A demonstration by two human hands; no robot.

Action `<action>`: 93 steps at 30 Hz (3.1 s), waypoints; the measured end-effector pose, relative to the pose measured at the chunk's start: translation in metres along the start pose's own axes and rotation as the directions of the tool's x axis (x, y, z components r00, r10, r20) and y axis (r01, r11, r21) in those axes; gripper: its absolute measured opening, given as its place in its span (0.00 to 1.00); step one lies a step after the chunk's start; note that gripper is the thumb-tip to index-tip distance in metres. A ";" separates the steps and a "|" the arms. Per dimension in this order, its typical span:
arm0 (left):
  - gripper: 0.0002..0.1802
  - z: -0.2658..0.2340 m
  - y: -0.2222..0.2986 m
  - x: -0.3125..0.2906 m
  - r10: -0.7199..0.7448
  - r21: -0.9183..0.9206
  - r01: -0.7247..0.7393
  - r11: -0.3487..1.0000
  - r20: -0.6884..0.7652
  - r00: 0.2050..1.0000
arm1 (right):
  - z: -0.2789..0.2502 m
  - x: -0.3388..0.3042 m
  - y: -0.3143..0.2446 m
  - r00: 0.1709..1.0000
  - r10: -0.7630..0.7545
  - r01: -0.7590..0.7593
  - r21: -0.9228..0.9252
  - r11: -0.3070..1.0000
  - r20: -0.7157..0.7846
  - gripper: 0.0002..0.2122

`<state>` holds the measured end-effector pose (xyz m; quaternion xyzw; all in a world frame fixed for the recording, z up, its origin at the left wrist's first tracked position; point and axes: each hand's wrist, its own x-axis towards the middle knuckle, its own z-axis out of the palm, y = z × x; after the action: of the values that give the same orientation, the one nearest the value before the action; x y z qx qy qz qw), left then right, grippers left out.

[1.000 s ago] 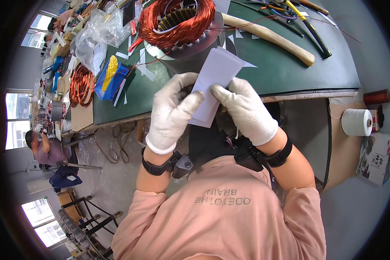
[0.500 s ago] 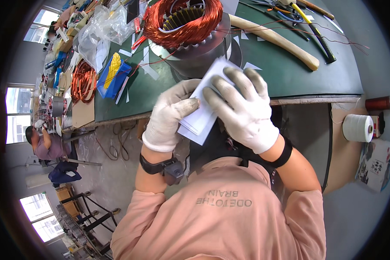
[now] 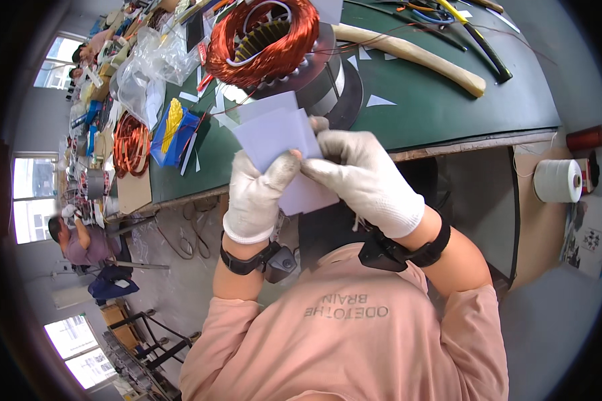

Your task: Inserting insulation paper strips into the slots of an electric motor stator core already containing copper windings.

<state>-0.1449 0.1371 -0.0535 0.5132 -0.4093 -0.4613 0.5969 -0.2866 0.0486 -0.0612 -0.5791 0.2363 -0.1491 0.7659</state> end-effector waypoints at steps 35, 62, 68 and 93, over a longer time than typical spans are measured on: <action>0.11 -0.088 0.119 0.158 0.428 0.774 -0.568 -0.279 0.630 0.648 | -0.046 0.092 -0.049 0.585 -0.732 0.279 -0.760 0.587 -0.350 0.07; 0.15 -0.106 0.048 0.195 0.492 0.815 -0.448 0.368 0.238 0.837 | -0.040 0.096 -0.077 0.791 -0.536 0.097 -0.805 0.585 -0.294 0.14; 0.14 -0.100 0.056 0.190 0.375 0.812 -0.364 0.456 0.196 0.906 | -0.039 0.100 -0.090 0.831 -0.439 0.038 -0.753 0.657 -0.341 0.15; 0.14 -0.098 0.058 0.189 0.317 0.863 -0.356 0.358 0.246 0.916 | -0.041 0.098 -0.077 0.753 -0.548 0.006 -0.830 0.558 -0.363 0.14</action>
<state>0.0025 -0.0207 -0.0067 0.6462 -0.6967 -0.0513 0.3073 -0.2221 -0.0556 -0.0146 -0.8089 0.4002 -0.3265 0.2810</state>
